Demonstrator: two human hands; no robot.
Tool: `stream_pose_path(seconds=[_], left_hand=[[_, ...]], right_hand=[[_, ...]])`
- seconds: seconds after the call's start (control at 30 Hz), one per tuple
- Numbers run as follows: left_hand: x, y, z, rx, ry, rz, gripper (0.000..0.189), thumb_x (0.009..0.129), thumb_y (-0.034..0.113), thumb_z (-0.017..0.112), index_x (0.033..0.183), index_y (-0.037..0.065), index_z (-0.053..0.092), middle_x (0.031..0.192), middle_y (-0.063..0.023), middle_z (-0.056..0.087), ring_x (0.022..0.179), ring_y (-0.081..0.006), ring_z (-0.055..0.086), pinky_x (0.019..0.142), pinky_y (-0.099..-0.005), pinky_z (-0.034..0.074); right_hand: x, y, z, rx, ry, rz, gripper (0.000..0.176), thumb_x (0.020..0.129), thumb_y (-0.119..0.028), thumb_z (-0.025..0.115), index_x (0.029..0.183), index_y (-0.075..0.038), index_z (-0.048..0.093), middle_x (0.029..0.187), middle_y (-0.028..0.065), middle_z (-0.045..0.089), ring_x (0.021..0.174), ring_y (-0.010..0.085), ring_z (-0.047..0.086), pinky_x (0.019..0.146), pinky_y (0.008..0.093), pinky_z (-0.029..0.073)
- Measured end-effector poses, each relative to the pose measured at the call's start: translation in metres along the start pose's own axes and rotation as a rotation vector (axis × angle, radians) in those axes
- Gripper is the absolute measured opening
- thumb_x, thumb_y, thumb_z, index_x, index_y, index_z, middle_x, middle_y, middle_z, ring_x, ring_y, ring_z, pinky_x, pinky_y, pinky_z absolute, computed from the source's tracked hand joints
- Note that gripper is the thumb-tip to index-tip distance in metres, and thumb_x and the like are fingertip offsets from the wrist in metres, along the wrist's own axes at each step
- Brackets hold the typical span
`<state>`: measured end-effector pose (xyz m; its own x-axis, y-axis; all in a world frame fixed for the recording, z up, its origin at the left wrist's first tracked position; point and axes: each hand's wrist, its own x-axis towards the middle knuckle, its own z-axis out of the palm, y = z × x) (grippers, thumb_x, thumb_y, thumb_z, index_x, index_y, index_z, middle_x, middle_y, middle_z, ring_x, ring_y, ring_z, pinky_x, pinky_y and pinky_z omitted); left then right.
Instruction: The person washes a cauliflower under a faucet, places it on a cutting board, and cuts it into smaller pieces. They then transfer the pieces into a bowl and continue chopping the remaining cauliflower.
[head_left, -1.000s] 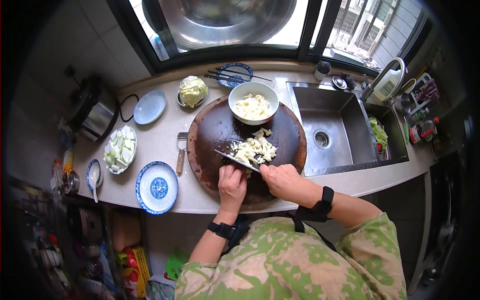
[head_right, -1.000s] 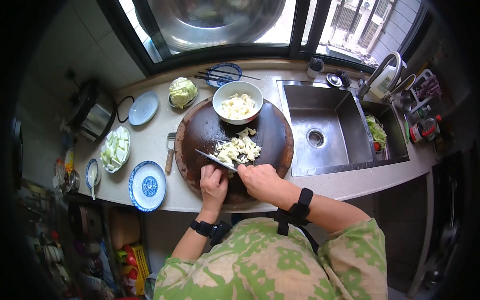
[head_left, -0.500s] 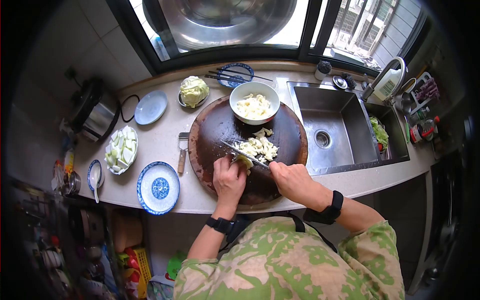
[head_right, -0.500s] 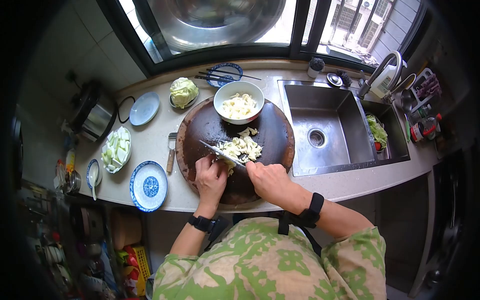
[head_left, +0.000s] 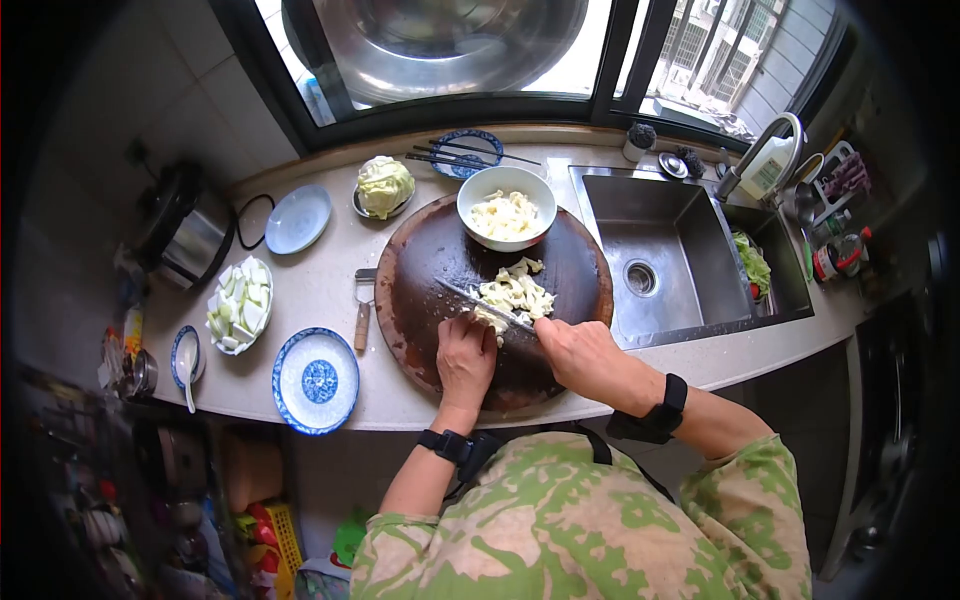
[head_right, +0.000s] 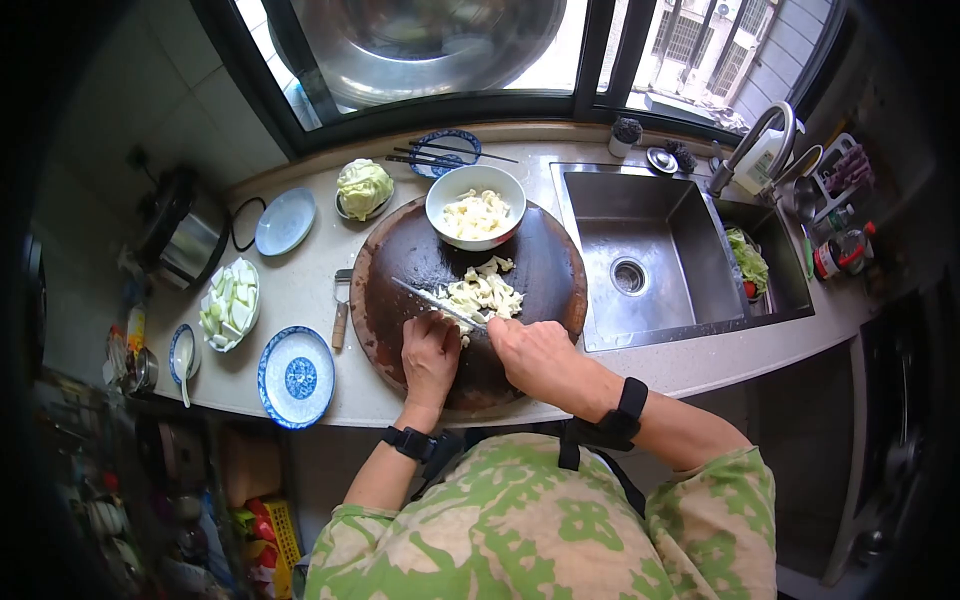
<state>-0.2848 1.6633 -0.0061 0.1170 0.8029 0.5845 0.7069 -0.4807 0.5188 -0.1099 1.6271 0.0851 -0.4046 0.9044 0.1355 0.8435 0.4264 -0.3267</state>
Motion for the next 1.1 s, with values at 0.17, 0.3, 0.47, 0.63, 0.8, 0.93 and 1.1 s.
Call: stream_pose_path(seconds=[0.17, 0.3, 0.47, 0.63, 0.8, 0.93, 1.1], left_hand=[[-0.001, -0.001, 0.000, 0.020, -0.038, -0.019, 0.005, 0.075, 0.007, 0.064, 0.079, 0.003, 0.062, 0.089, -0.0114, 0.058, 0.087, -0.0322, 0.054, 0.073, -0.0403, 0.048], [-0.003, 0.000, -0.003, -0.033, -0.002, -0.021, 0.007, 0.075, 0.006, 0.064, 0.080, 0.003, 0.061, 0.089, -0.0125, 0.056, 0.087, -0.0328, 0.054, 0.074, -0.0410, 0.048], [-0.011, 0.001, -0.008, -0.028, -0.058, -0.102, 0.014, 0.076, 0.004, 0.065, 0.088, 0.002, 0.059, 0.099, -0.0160, 0.054, 0.089, -0.0343, 0.053, 0.077, -0.0423, 0.047], [-0.012, 0.010, -0.028, -0.027, 0.065, 0.005, 0.011, 0.074, 0.002, 0.066, 0.085, 0.002, 0.063, 0.102, -0.0159, 0.055, 0.092, -0.0328, 0.053, 0.078, -0.0398, 0.047], [-0.023, -0.001, -0.030, -0.045, 0.011, -0.090, 0.010, 0.073, -0.002, 0.065, 0.082, 0.001, 0.064, 0.094, -0.0134, 0.057, 0.087, -0.0309, 0.055, 0.075, -0.0391, 0.047], [-0.020, 0.000, -0.025, -0.050, 0.026, -0.021, 0.009, 0.069, -0.004, 0.062, 0.077, 0.000, 0.061, 0.090, -0.0126, 0.057, 0.085, -0.0322, 0.054, 0.071, -0.0394, 0.047], [-0.022, 0.002, -0.025, 0.028, -0.058, -0.003, 0.010, 0.070, -0.004, 0.062, 0.079, 0.001, 0.061, 0.088, -0.0121, 0.057, 0.083, -0.0314, 0.054, 0.072, -0.0394, 0.046]], right_hand=[[0.006, 0.004, 0.016, -0.050, -0.109, 0.026, 0.007, 0.083, -0.007, 0.053, 0.084, -0.002, 0.049, 0.065, 0.0172, 0.061, 0.061, 0.0362, 0.061, 0.052, 0.0459, 0.046], [0.004, 0.005, 0.002, -0.060, -0.153, 0.017, 0.009, 0.078, -0.003, 0.053, 0.086, -0.001, 0.049, 0.072, 0.0175, 0.063, 0.062, 0.0336, 0.064, 0.052, 0.0428, 0.049], [-0.003, -0.003, 0.007, -0.071, -0.154, 0.009, 0.009, 0.078, -0.003, 0.053, 0.086, -0.001, 0.050, 0.071, 0.0168, 0.063, 0.062, 0.0336, 0.064, 0.052, 0.0432, 0.049], [-0.001, 0.009, 0.004, -0.035, -0.141, 0.049, 0.009, 0.079, -0.006, 0.054, 0.085, -0.003, 0.049, 0.071, 0.0164, 0.063, 0.063, 0.0344, 0.063, 0.052, 0.0424, 0.049], [-0.011, -0.005, -0.010, 0.003, -0.075, -0.030, 0.009, 0.080, -0.008, 0.055, 0.085, -0.003, 0.049, 0.070, 0.0154, 0.062, 0.061, 0.0344, 0.063, 0.052, 0.0428, 0.048], [-0.006, -0.005, -0.001, -0.026, -0.123, -0.088, 0.009, 0.080, -0.007, 0.055, 0.085, -0.003, 0.049, 0.068, 0.0135, 0.062, 0.062, 0.0326, 0.063, 0.051, 0.0421, 0.048], [-0.003, 0.005, 0.010, -0.060, -0.157, -0.087, 0.008, 0.079, -0.005, 0.054, 0.085, -0.003, 0.050, 0.069, 0.0131, 0.062, 0.062, 0.0314, 0.064, 0.050, 0.0412, 0.048]])
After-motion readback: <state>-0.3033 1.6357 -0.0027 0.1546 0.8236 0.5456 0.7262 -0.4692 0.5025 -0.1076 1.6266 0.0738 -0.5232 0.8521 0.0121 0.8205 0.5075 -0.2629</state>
